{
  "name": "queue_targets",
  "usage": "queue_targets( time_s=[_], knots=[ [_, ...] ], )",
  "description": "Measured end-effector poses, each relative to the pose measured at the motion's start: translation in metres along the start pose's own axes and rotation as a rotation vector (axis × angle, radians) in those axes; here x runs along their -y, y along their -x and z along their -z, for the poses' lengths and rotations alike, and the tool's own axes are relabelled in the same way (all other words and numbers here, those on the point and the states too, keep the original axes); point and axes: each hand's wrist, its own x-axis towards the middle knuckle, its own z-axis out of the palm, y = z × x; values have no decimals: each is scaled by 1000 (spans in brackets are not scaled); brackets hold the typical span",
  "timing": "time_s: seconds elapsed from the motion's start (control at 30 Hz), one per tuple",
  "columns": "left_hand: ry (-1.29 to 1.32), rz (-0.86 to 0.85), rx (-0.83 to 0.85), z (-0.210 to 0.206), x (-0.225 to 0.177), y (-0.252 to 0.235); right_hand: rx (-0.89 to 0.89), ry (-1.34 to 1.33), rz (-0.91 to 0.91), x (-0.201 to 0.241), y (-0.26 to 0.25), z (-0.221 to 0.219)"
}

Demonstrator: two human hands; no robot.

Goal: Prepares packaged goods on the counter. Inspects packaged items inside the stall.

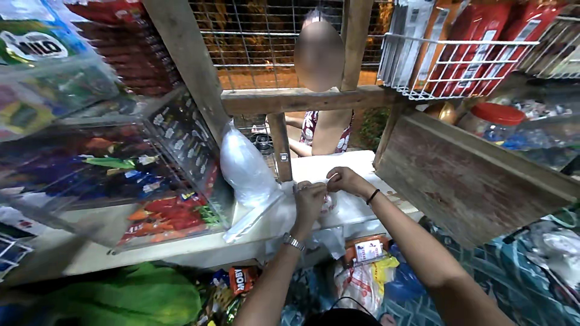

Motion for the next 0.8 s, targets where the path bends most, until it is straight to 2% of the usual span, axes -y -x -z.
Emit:
queue_targets(
  time_s=[0.07,0.13,0.3,0.4,0.6,0.7,0.8],
  knots=[
    [133,75,87,7,6,-1,-26,-188,85,-17,5,-1],
    [240,133,151,14,7,-2,-65,-242,160,-31,13,-5],
    [297,161,181,17,-1,-6,-69,39,229,-69,17,-37],
    [340,176,185,20,-6,-7,-109,10,262,-82,9,-52],
    [462,190,163,22,-13,-5,-94,52,267,-81,10,-53],
    [494,107,134,34,-33,-9,-121,39,314,-89,7,-55],
    [257,-145,100,63,-57,-29,-173,10,288,-90,6,-59]
  ],
)
